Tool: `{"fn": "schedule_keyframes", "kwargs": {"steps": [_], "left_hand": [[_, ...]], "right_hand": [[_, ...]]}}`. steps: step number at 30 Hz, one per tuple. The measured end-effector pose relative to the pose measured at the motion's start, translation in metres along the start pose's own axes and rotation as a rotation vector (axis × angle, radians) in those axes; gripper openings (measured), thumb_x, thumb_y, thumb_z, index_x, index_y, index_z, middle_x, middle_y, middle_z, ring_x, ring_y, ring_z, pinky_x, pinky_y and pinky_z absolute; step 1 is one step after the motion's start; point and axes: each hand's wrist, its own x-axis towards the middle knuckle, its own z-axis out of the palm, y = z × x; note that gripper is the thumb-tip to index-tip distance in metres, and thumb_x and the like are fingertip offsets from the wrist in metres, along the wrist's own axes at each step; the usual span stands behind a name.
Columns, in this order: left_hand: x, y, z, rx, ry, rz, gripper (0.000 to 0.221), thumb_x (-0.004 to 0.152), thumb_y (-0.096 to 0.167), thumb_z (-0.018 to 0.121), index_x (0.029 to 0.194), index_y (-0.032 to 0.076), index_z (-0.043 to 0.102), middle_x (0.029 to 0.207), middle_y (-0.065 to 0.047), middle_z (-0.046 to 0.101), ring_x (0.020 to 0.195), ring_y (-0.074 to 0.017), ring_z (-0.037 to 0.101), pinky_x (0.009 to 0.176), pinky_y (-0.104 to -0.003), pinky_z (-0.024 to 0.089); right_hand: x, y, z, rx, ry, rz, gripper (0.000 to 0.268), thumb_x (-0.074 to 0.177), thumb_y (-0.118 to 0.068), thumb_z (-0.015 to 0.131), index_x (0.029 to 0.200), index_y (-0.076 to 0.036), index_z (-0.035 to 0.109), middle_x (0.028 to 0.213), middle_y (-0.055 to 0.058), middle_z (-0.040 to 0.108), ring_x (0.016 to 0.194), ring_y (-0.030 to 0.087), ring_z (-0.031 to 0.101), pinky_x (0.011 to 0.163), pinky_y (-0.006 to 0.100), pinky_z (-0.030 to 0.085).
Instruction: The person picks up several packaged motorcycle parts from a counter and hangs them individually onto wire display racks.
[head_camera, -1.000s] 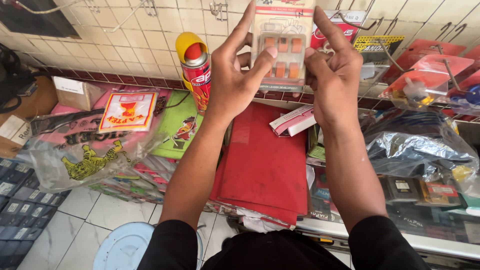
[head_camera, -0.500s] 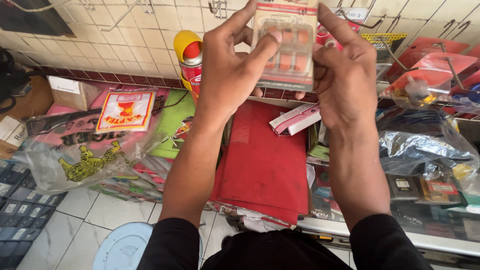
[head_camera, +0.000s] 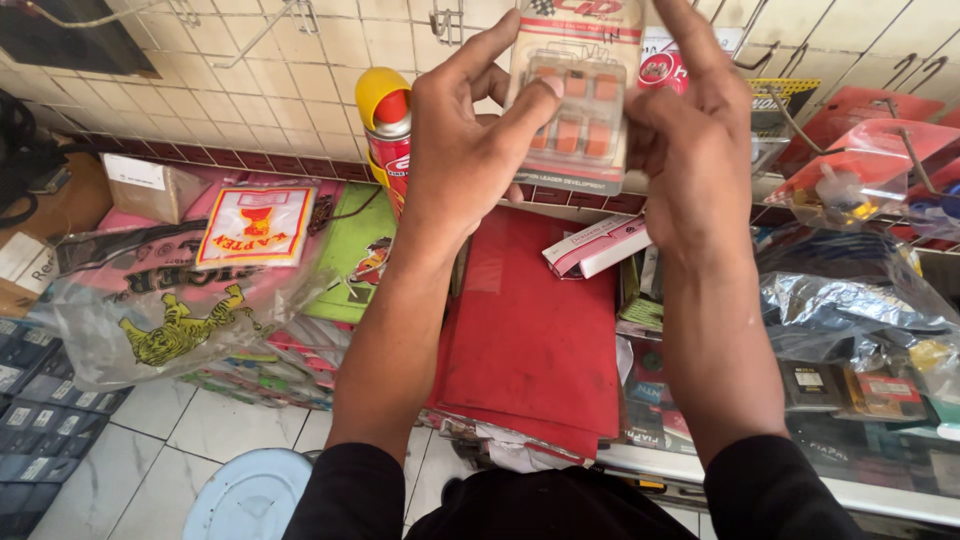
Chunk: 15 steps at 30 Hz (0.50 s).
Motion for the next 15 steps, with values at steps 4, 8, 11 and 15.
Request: {"fn": "schedule_keyframes", "kwargs": {"steps": [4,8,11,15], "left_hand": [[0.002,0.001,0.003,-0.026,0.031,-0.007,0.064,0.091,0.015,0.073,0.148,-0.006,0.053,0.073,0.001,0.057,0.057,-0.0046,0.06,0.034,-0.024,0.05],[0.004,0.007,0.007,-0.037,0.026,-0.003,0.066,0.09,0.018,0.072,0.148,-0.008,0.051,0.074,0.001,0.06,0.056,-0.0042,0.061,0.033,-0.024,0.046],[0.006,0.011,0.009,-0.03,0.047,-0.016,0.068,0.089,0.02,0.072,0.147,-0.01,0.052,0.072,0.001,0.058,0.051,-0.0042,0.055,0.032,-0.024,0.044],[0.007,0.006,0.008,-0.05,0.042,-0.028,0.069,0.089,0.02,0.072,0.147,-0.01,0.05,0.073,0.0,0.059,0.051,-0.0047,0.055,0.032,-0.024,0.043]], "right_hand": [[0.02,-0.005,0.001,-0.178,-0.029,-0.026,0.043,0.097,-0.001,0.056,0.138,0.0,0.067,0.078,-0.003,0.06,0.06,0.002,0.05,0.054,0.022,0.042],[0.042,-0.001,-0.003,-0.143,-0.016,0.009,0.025,0.094,0.001,0.058,0.114,0.006,0.071,0.092,0.004,0.072,0.07,0.009,0.066,0.062,0.026,0.053],[0.054,0.006,-0.009,-0.19,-0.074,-0.096,0.019,0.098,0.002,0.062,0.112,0.008,0.073,0.096,0.007,0.072,0.073,0.01,0.061,0.064,0.027,0.047],[0.061,0.016,-0.013,-0.155,-0.1,-0.181,0.01,0.101,0.005,0.063,0.109,0.008,0.069,0.1,0.008,0.072,0.081,0.011,0.065,0.071,0.027,0.051]]}}
